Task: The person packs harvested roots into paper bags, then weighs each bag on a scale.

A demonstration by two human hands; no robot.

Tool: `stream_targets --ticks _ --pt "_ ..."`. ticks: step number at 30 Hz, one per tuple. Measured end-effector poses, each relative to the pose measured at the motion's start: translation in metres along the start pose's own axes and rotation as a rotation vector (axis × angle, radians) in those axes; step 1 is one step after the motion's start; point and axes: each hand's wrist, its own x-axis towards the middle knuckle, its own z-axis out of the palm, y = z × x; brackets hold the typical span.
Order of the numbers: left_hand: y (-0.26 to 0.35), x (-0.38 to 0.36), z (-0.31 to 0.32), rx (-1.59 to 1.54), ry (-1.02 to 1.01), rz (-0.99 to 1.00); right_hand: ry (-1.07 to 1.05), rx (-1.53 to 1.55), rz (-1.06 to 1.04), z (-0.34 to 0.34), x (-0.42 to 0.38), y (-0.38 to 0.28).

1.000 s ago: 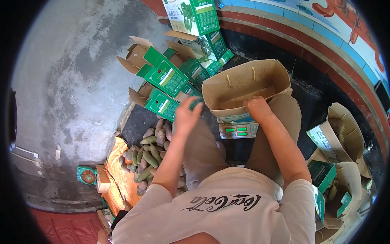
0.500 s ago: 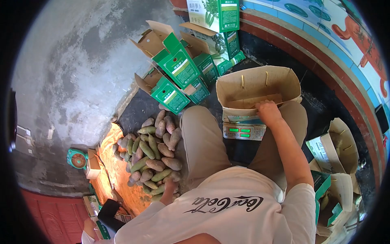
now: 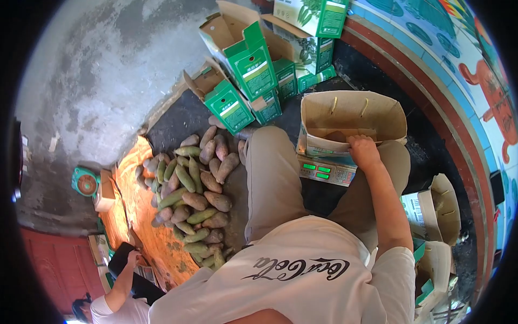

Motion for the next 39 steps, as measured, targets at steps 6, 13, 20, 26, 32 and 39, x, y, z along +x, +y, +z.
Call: stream_targets --ticks 6,13,20,26,32,39 --pt "0.054 0.047 -0.052 -0.308 0.374 0.008 0.022 0.027 -0.026 0.008 0.002 0.003" --pt "0.082 0.072 -0.117 -0.229 0.61 0.03 0.012 0.051 -0.021 0.003 0.002 -0.001" --pt "0.078 0.084 -0.152 -0.183 0.68 -0.098 0.009 0.054 -0.029 0.006 0.006 0.002" --pt "0.062 0.092 -0.17 -0.234 0.63 -0.199 0.038 0.07 -0.041 0.008 0.008 0.001" --pt "0.053 0.127 -0.205 -0.196 0.779 -0.139 -0.026 0.059 -0.014 0.001 0.009 -0.003" --pt "0.055 0.146 -0.266 -0.119 0.646 -0.1 -0.032 0.031 0.03 0.002 0.01 -0.004"
